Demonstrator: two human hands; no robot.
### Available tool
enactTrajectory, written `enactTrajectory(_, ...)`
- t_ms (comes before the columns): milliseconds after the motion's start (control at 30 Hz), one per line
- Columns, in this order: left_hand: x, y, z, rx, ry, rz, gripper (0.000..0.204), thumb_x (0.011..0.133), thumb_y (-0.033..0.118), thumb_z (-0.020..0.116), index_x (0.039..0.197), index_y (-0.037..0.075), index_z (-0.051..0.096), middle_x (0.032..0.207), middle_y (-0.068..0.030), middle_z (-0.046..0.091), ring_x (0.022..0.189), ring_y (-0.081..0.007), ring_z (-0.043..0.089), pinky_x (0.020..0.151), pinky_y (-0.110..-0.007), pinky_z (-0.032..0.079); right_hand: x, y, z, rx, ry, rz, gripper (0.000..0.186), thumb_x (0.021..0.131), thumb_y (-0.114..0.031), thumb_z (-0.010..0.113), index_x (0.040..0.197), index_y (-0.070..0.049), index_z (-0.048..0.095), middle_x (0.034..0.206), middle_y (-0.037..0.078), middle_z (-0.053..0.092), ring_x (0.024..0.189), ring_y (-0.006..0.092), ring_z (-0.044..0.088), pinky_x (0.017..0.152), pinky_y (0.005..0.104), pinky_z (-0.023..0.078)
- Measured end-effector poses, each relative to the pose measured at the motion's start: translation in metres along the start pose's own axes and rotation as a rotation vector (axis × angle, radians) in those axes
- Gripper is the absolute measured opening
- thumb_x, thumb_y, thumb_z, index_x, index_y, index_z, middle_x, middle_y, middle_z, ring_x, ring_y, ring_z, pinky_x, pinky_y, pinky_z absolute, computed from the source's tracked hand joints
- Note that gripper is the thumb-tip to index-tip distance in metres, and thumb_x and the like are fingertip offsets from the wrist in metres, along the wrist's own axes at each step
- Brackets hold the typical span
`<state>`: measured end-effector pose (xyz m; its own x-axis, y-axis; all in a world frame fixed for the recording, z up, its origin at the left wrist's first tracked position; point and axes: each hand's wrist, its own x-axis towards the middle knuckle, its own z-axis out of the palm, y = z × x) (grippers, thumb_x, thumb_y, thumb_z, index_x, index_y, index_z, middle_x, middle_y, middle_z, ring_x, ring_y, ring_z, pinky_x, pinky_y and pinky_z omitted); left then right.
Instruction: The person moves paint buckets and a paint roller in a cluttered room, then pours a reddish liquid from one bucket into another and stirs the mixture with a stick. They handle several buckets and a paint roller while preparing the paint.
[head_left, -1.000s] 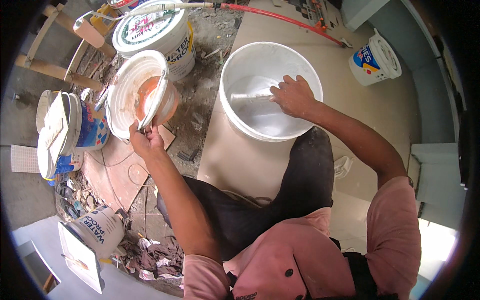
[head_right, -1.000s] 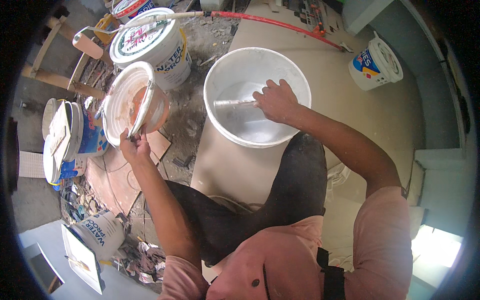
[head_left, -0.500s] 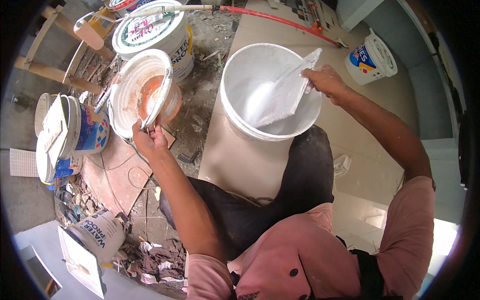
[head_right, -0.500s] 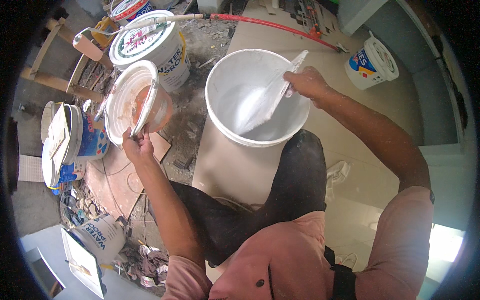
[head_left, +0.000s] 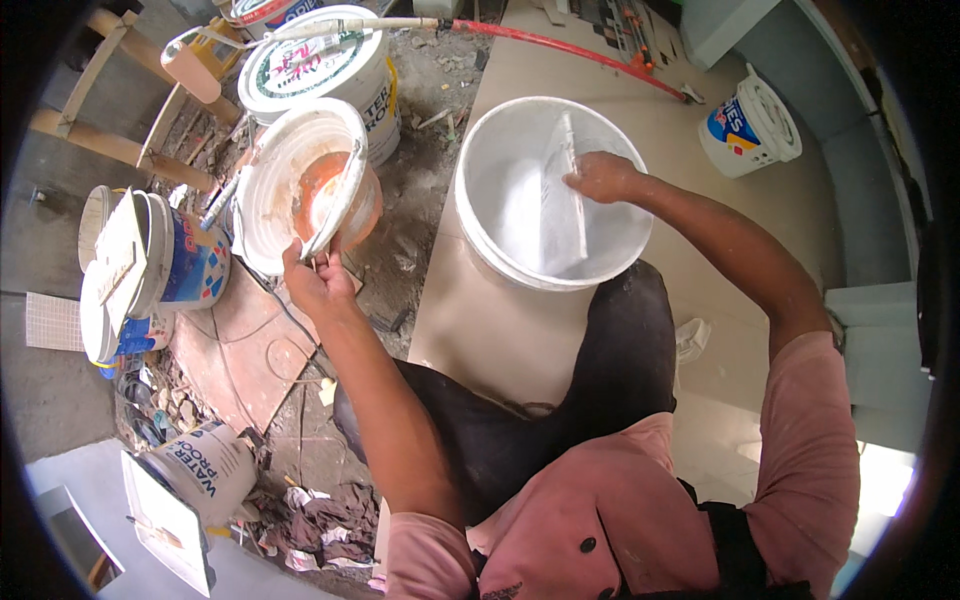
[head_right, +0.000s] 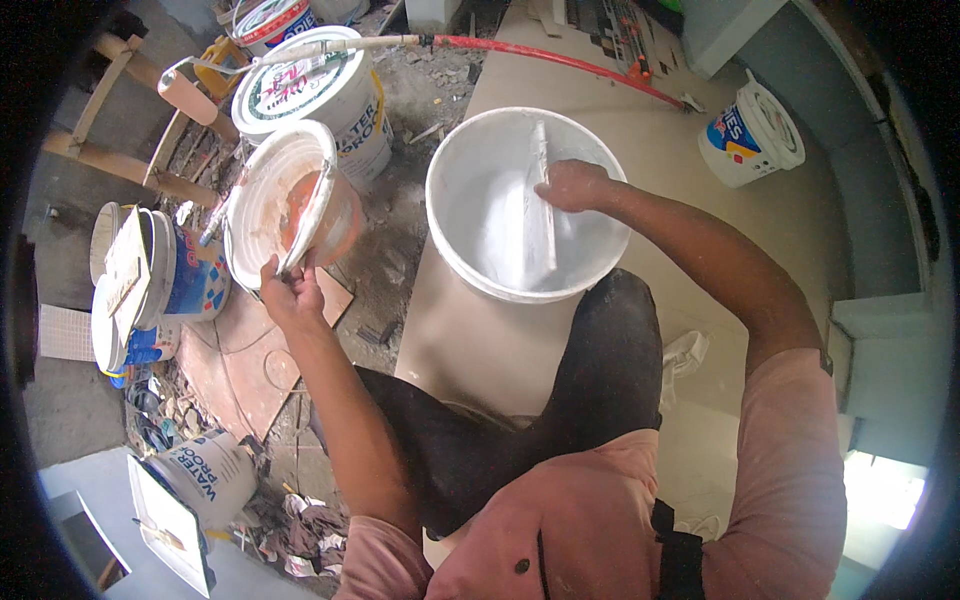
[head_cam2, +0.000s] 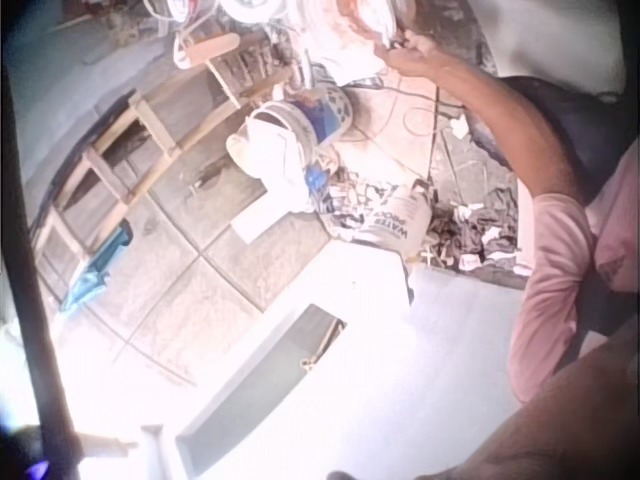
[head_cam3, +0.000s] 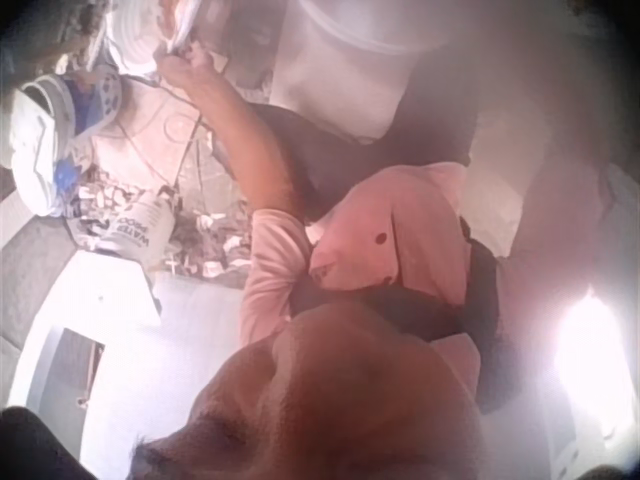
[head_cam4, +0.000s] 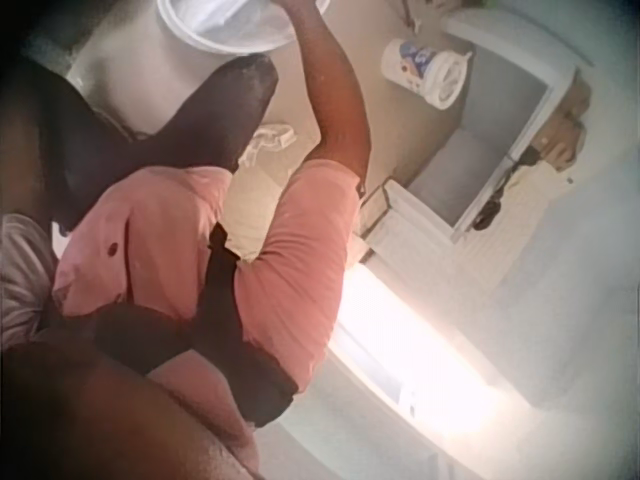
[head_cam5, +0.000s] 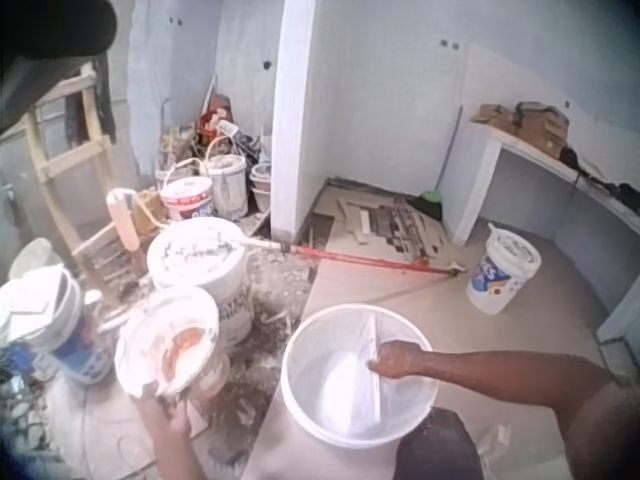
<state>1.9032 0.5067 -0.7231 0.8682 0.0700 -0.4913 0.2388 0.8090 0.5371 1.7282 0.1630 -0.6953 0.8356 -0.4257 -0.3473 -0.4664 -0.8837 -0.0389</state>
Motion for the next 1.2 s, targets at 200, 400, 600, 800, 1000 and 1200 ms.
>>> enactTrajectory(200,-0.004,0.003,0.000,0.009,-0.024,0.010,0.044,0.076,0.007,0.052,0.112,-0.008,0.033,0.107,-0.0204,0.047,0.094,-0.0309,0.054,0.083,-0.049,0.048,0.000,-0.030,-0.027,-0.319,-0.082,-0.470,0.029,0.078,-0.030,0.050,0.085,-0.003,0.057,0.078,0.014,0.060,0.086,0.0306,0.056,0.067,0.0436,0.046)
enactTrajectory(400,-0.006,0.001,0.000,0.034,-0.052,-0.001,0.044,0.077,0.008,0.053,0.113,-0.008,0.033,0.105,-0.0201,0.049,0.094,-0.0306,0.054,0.085,-0.049,0.046,-0.014,-0.033,-0.019,-0.653,0.018,-0.975,0.014,0.081,-0.022,0.046,0.079,-0.010,0.052,0.070,0.003,0.055,0.086,0.0182,0.051,0.069,0.0340,0.042)
enactTrajectory(600,-0.002,-0.001,-0.002,0.003,-0.040,-0.028,0.041,0.077,0.007,0.052,0.111,-0.008,0.035,0.104,-0.0193,0.051,0.093,-0.0289,0.055,0.085,-0.049,0.046,-0.042,-0.003,-0.088,-0.855,0.170,-1.202,0.006,0.076,-0.021,0.049,0.081,-0.018,0.051,0.081,-0.002,0.051,0.094,0.0126,0.047,0.082,0.0333,0.035)
enactTrajectory(800,0.005,-0.004,-0.004,-0.003,-0.023,-0.047,0.042,0.077,0.007,0.052,0.112,-0.009,0.035,0.102,-0.0197,0.051,0.090,-0.0292,0.056,0.081,-0.048,0.049,-0.039,-0.004,-0.139,-0.935,0.310,-1.319,0.007,0.073,-0.023,0.051,0.080,-0.022,0.049,0.094,-0.002,0.052,0.095,0.0120,0.046,0.078,0.0331,0.034)
enactTrajectory(1000,0.006,-0.010,-0.004,-0.012,-0.041,-0.054,0.042,0.077,0.008,0.052,0.110,-0.011,0.035,0.099,-0.0207,0.052,0.086,-0.0305,0.058,0.080,-0.048,0.049,-0.017,0.002,-0.077,-0.779,0.227,-1.244,0.012,0.076,-0.022,0.048,0.087,-0.021,0.053,0.092,-0.001,0.052,0.096,0.0129,0.046,0.082,0.0356,0.034)
enactTrajectory(1200,0.013,-0.007,-0.009,-0.009,-0.053,-0.033,0.041,0.078,0.010,0.051,0.109,-0.011,0.035,0.100,-0.0207,0.052,0.085,-0.0297,0.058,0.081,-0.046,0.049,-0.014,0.000,-0.026,-0.654,0.374,-1.075,0.015,0.076,-0.031,0.052,0.083,-0.018,0.054,0.077,-0.001,0.049,0.091,0.0152,0.046,0.077,0.0341,0.034)
